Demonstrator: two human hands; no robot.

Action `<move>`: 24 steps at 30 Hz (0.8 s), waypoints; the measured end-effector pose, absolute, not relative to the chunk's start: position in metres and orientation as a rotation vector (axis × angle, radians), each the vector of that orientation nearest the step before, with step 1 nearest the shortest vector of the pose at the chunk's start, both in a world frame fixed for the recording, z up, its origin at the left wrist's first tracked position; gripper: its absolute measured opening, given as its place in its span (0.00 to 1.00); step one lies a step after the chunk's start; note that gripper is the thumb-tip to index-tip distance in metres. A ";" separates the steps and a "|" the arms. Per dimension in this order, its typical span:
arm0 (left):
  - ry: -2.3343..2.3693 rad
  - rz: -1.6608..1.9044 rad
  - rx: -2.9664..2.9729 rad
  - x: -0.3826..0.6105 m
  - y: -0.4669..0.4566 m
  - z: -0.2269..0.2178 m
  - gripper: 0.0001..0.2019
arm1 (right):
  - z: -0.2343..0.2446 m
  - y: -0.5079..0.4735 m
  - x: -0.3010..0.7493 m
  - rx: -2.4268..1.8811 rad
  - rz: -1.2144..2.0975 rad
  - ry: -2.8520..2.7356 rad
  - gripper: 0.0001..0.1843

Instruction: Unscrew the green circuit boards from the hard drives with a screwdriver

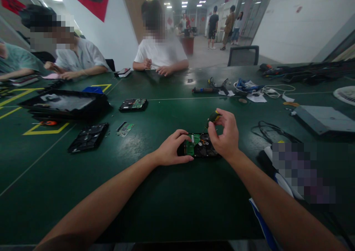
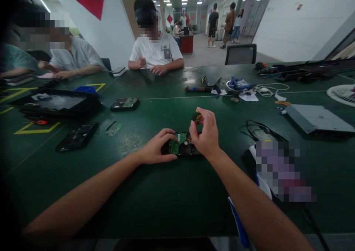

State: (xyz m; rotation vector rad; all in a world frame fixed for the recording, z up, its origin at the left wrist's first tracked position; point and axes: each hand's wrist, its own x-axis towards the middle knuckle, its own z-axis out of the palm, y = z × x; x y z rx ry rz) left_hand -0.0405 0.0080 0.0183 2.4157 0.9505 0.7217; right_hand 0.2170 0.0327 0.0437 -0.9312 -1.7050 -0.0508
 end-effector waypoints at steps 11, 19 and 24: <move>0.945 0.724 2.441 -0.040 0.008 0.018 0.33 | 0.044 0.032 0.217 -0.906 -0.033 -1.726 0.31; 0.947 0.729 2.431 -0.040 0.008 0.018 0.33 | 0.044 0.031 0.217 -0.930 -0.070 -1.723 0.32; 0.943 0.732 2.426 -0.040 0.008 0.019 0.33 | 0.045 0.029 0.215 -0.888 -0.011 -1.750 0.32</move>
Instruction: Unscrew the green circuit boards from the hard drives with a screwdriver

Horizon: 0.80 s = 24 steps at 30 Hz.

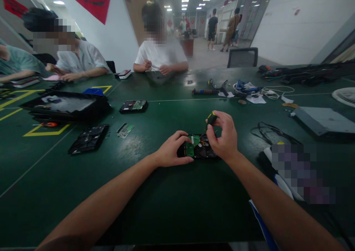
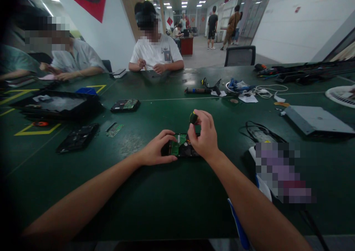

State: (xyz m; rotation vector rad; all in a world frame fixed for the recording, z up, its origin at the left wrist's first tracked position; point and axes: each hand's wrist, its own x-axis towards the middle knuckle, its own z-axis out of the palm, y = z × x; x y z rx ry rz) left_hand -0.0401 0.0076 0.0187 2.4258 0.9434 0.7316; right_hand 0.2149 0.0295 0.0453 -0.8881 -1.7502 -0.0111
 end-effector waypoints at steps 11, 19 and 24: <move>0.953 0.730 2.419 -0.039 0.009 0.017 0.33 | 0.038 0.032 0.215 -0.900 0.051 -1.727 0.33; 0.948 0.726 2.419 -0.040 0.008 0.019 0.33 | 0.034 0.033 0.214 -0.945 0.061 -1.708 0.34; 0.949 0.728 2.420 -0.040 0.008 0.019 0.33 | 0.036 0.033 0.215 -0.927 0.023 -1.748 0.35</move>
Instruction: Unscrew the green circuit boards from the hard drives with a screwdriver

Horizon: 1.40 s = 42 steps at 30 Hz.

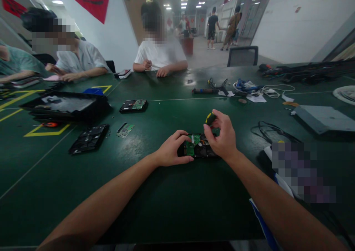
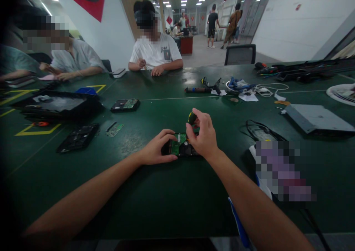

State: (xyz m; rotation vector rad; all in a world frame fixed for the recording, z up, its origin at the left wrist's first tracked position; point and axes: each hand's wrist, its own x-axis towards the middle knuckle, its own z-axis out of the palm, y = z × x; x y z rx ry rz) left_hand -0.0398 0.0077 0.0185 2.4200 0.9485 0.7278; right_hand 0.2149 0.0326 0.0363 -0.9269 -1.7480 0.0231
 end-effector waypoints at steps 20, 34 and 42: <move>0.933 0.738 2.434 -0.040 0.009 0.017 0.33 | 0.039 0.034 0.216 -0.910 0.091 -1.749 0.34; 0.937 0.737 2.436 -0.039 0.009 0.017 0.33 | 0.039 0.034 0.216 -0.950 0.027 -1.768 0.35; 0.942 0.725 2.430 -0.040 0.009 0.018 0.33 | 0.039 0.034 0.218 -0.915 0.072 -1.809 0.37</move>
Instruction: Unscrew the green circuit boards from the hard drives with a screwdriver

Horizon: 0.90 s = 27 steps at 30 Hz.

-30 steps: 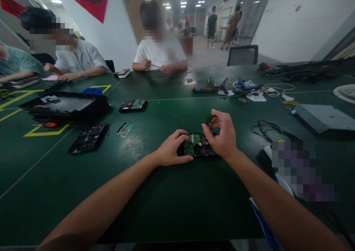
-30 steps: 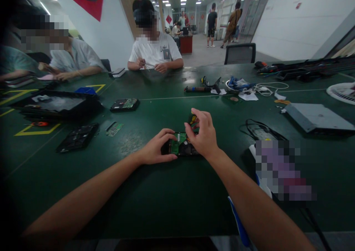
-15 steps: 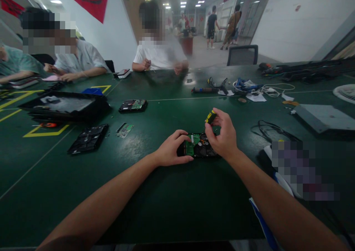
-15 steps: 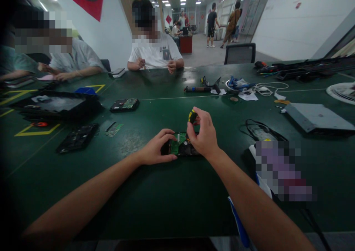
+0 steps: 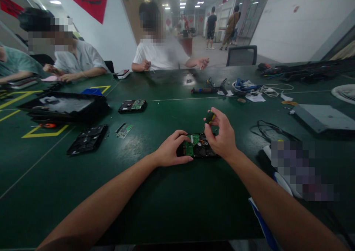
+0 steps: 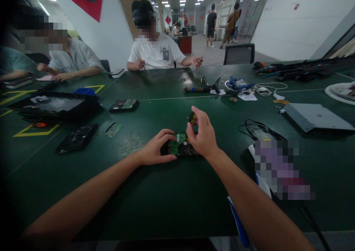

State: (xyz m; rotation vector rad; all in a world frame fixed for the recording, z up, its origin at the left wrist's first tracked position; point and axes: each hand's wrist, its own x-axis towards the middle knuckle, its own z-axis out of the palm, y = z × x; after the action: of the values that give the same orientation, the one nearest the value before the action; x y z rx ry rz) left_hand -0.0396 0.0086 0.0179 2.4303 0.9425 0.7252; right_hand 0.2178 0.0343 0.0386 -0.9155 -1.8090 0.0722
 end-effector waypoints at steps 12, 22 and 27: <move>0.954 0.723 2.438 -0.040 0.008 0.017 0.33 | 0.039 0.033 0.217 -0.940 0.039 -1.777 0.36; 0.948 0.725 2.430 -0.039 0.008 0.018 0.33 | 0.041 0.033 0.217 -0.954 -0.027 -1.760 0.36; 0.948 0.731 2.428 -0.040 0.008 0.018 0.33 | 0.041 0.032 0.218 -0.953 0.066 -1.797 0.37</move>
State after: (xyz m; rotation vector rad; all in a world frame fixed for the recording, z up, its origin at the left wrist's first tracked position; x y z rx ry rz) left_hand -0.0395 0.0076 0.0180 2.4281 0.9478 0.7309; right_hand 0.2179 0.0321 0.0409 -0.9530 -1.7965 0.0658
